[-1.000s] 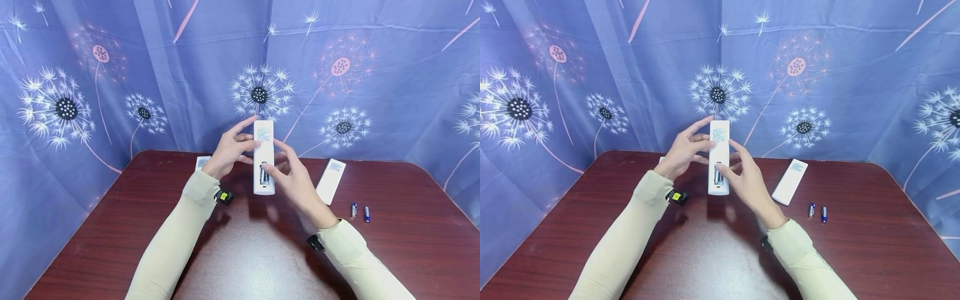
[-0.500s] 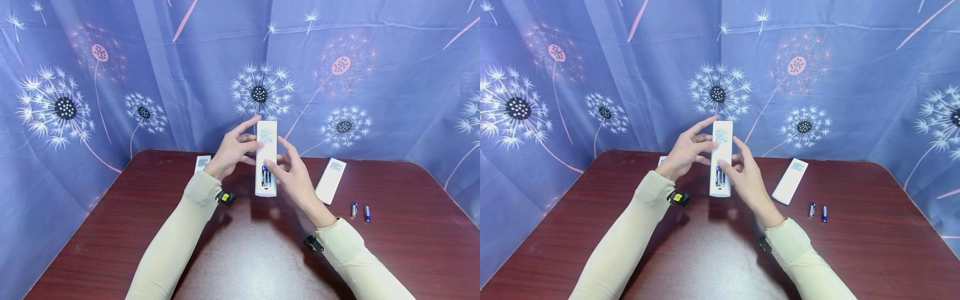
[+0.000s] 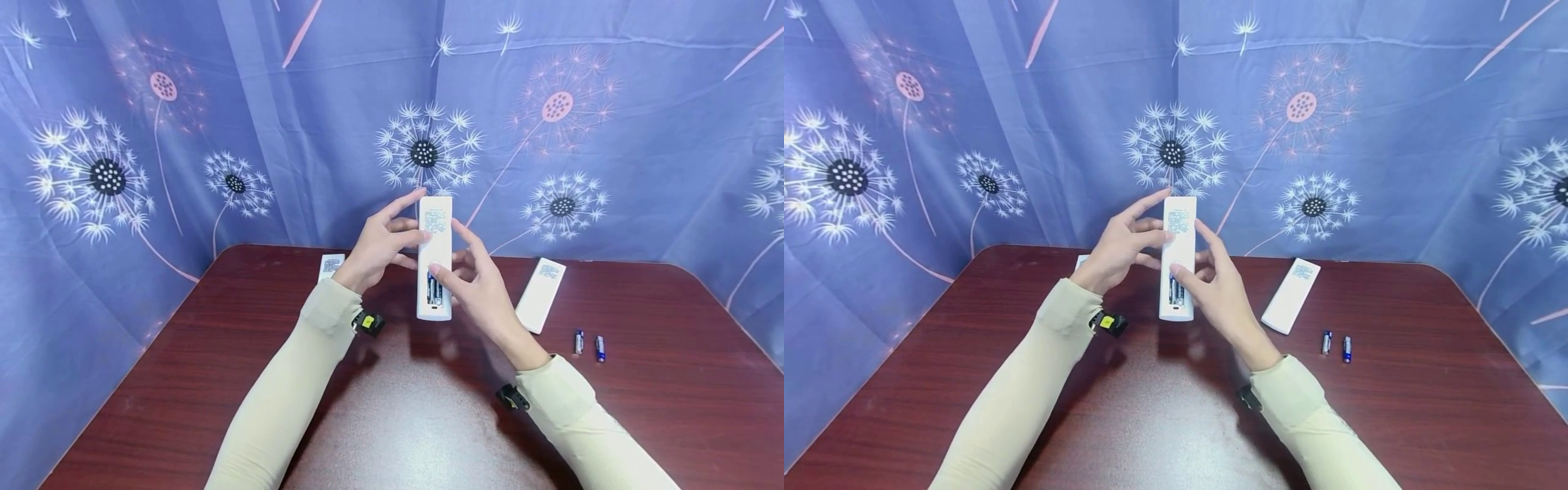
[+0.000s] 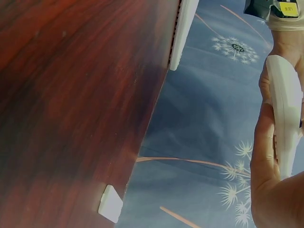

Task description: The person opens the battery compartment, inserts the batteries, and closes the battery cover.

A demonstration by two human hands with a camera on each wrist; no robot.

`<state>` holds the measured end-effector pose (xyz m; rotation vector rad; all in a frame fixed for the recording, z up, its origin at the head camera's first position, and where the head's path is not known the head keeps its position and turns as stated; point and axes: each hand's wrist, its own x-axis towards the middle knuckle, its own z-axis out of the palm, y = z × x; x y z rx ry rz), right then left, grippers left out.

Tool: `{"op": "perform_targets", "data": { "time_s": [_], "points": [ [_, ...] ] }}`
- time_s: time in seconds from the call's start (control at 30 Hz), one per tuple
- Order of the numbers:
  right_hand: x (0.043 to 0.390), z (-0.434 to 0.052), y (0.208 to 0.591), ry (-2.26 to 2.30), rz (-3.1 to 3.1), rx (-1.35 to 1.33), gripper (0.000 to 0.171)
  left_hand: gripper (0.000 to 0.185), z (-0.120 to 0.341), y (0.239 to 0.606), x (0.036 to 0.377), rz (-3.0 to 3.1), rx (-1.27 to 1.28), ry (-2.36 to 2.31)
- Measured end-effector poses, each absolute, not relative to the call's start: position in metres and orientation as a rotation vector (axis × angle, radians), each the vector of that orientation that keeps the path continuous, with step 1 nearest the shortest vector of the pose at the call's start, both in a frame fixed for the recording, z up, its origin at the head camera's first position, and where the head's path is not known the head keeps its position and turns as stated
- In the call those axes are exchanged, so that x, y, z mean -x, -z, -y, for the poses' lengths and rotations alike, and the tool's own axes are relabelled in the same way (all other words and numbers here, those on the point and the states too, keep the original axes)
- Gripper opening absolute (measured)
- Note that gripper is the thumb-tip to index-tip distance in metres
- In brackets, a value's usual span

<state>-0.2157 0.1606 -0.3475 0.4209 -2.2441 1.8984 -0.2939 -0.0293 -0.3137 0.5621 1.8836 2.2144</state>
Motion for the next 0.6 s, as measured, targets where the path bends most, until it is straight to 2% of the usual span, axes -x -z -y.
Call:
{"op": "perform_targets", "data": {
  "time_s": [0.6],
  "points": [
    [0.2177,-0.1636,0.3508,-1.825,2.258,-0.472,0.083,0.072,0.0284,0.3130,0.2928,-1.887,-0.554,-2.212]
  ]
}}
